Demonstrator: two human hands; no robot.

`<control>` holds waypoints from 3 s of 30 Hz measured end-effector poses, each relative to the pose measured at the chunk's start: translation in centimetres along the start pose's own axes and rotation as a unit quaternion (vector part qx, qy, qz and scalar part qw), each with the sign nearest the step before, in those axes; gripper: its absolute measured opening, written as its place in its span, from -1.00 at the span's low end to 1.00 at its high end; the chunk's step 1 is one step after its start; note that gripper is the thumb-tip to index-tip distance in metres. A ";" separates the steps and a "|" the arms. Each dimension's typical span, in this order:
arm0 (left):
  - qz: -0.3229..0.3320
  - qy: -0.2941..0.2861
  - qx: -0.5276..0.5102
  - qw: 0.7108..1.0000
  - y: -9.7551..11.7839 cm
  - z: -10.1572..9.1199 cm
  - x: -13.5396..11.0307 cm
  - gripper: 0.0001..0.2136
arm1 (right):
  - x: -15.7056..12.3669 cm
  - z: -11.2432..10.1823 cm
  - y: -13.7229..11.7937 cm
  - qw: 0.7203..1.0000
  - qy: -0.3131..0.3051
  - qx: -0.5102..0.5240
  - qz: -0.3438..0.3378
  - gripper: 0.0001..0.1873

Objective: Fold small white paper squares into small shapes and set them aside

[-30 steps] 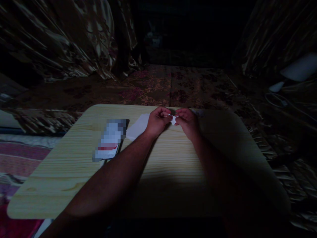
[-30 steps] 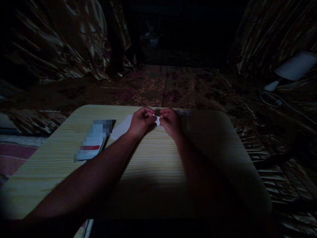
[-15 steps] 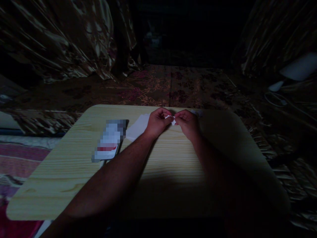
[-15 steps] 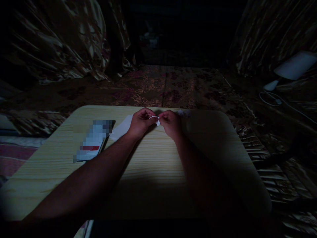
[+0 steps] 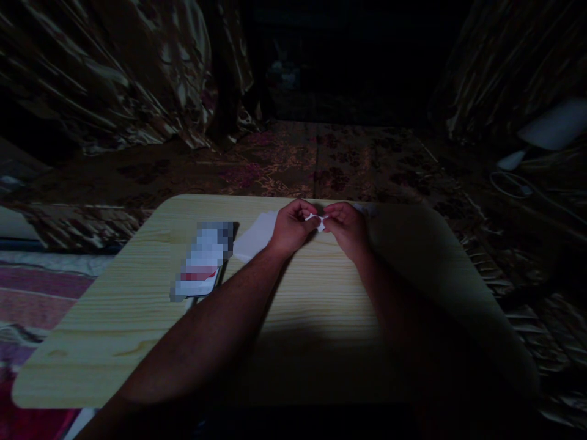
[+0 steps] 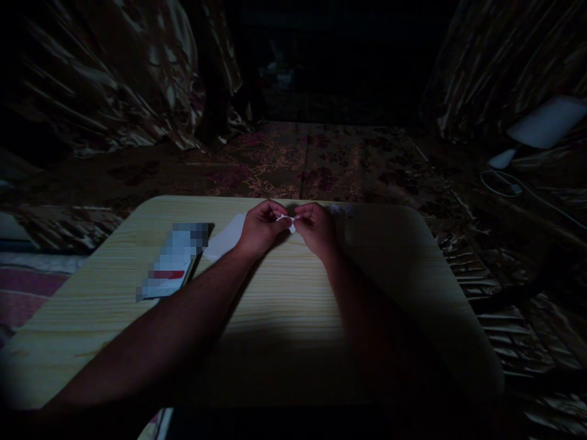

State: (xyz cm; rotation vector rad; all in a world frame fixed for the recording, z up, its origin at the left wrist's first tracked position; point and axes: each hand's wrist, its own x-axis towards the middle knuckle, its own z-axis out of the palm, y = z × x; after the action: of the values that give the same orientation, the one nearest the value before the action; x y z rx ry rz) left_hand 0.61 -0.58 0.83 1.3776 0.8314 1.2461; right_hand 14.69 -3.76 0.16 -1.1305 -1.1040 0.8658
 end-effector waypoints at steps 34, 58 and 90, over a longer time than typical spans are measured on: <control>-0.005 -0.013 -0.015 1.000 -0.4 0.0 0.1 -0.67 | 0.1 -0.1 0.0 0.999 0.017 -0.040 -0.012 -0.89; 0.012 -0.013 -0.026 1.000 -0.3 0.1 0.1 -0.69 | 0.1 -0.4 0.4 1.000 -0.001 -0.028 0.010 -0.86; -0.010 0.005 -0.023 1.000 0.2 0.0 0.0 -0.73 | -0.3 -0.6 -0.7 0.995 -0.018 -0.101 -0.011 -0.83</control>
State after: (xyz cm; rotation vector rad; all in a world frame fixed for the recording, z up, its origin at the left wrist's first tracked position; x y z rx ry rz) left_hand 0.60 -0.61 1.01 1.3251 0.8167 1.2505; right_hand 15.23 -4.34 0.70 -1.2708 -1.2531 0.7731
